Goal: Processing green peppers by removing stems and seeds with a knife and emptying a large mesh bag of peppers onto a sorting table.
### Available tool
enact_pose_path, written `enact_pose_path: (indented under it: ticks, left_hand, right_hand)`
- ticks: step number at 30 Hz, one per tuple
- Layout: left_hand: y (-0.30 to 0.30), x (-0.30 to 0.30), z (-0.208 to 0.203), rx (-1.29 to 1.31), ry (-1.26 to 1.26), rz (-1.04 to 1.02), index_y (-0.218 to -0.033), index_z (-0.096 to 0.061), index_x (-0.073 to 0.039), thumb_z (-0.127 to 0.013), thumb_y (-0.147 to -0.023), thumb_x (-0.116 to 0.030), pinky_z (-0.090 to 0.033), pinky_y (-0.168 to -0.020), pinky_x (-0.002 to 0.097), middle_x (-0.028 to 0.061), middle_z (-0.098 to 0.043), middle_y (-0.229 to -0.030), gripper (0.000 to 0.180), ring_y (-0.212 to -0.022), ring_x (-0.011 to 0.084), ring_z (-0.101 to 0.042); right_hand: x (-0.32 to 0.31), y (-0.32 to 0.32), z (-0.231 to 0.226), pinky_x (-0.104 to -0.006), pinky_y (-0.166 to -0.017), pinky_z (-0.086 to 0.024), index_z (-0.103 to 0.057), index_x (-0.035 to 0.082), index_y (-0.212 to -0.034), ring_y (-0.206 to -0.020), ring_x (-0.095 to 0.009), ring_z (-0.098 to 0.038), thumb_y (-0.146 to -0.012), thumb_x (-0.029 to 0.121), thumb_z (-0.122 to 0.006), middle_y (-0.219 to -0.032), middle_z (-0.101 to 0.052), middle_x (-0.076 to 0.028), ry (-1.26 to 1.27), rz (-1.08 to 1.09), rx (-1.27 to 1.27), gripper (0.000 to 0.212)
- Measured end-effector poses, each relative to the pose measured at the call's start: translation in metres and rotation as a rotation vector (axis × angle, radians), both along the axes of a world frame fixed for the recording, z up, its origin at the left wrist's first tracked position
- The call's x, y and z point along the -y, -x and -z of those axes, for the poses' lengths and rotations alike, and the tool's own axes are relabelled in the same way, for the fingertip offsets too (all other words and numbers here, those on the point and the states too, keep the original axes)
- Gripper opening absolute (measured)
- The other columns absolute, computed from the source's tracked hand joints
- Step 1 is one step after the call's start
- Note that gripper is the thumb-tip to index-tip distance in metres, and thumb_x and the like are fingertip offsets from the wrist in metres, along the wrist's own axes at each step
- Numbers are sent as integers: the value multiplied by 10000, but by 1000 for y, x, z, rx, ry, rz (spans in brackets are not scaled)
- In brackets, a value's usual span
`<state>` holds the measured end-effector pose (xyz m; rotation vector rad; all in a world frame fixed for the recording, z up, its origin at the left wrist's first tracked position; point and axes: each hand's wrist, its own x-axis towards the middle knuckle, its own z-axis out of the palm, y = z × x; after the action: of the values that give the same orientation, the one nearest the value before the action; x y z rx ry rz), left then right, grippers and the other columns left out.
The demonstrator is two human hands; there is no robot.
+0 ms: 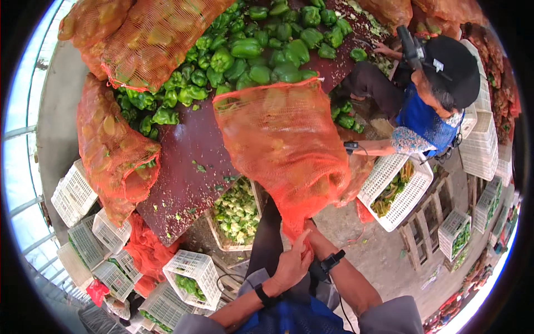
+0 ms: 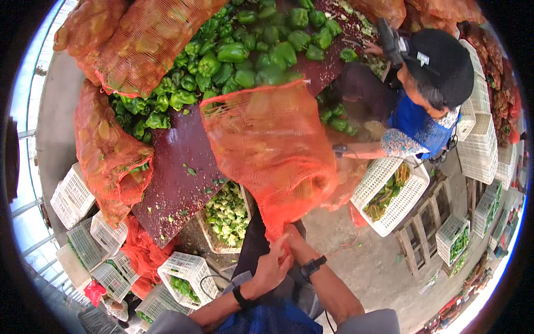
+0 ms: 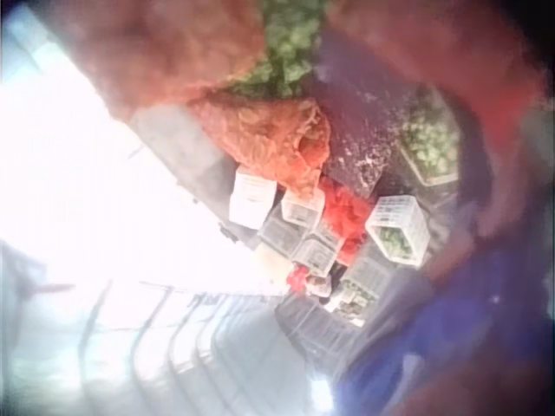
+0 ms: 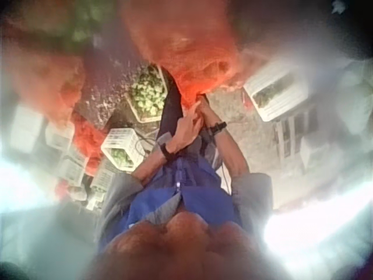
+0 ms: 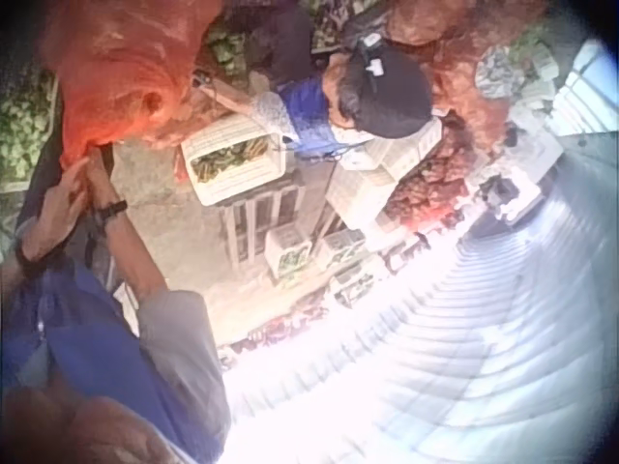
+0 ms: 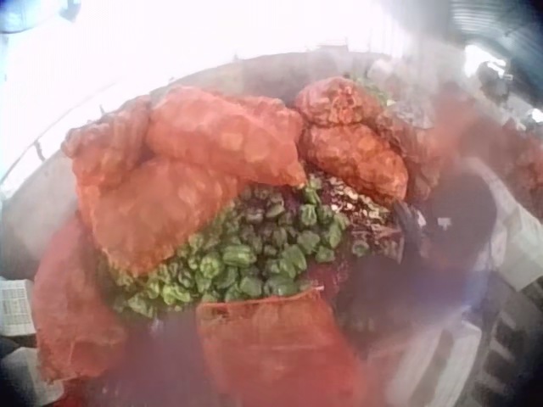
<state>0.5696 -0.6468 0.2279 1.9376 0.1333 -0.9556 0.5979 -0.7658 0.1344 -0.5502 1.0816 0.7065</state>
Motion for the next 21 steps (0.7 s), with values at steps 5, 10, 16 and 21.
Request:
enact_pose_path:
  ticks: [5,10,16,21]
  left_hand:
    - [17,-45,15,-251,85,-689,-1607,-318,-46,-640,-1049,-173,-601,-781,299,70,-676,-1099,657,-866,161,-695]
    - [-3,-56,106,-1090,728,-892,-1424,-561,-29,-701,-1044,-234,-622,-843,350,111,-708,-1214,454,-951,198,-737]
    - [-26,-7,160,-1022,744,-886,-1244,-660,34,-629,-975,-30,-639,-857,430,156,-754,-1127,278,-960,284,-758]
    - [-39,-37,143,-769,747,-1148,-1218,-663,32,-566,-962,52,-650,-784,416,167,-759,-1036,274,-885,278,-765]
  right_hand:
    - [-3,38,47,-415,-721,-555,-628,34,-1152,-848,-219,-656,-1065,166,-454,-1028,-676,-100,422,-155,338,235]
    - [1,43,23,-475,-700,-578,-729,40,-968,-773,-356,-719,-951,237,-621,-849,-730,-146,886,-1348,866,226]
    - [11,9,-18,-514,-633,-553,-731,83,-870,-736,-386,-716,-804,213,-715,-767,-712,-161,893,-1638,900,147]
    - [19,-134,-68,-539,-639,-545,-713,68,-984,-780,-406,-720,-883,259,-681,-868,-718,-188,636,-1998,1237,219]
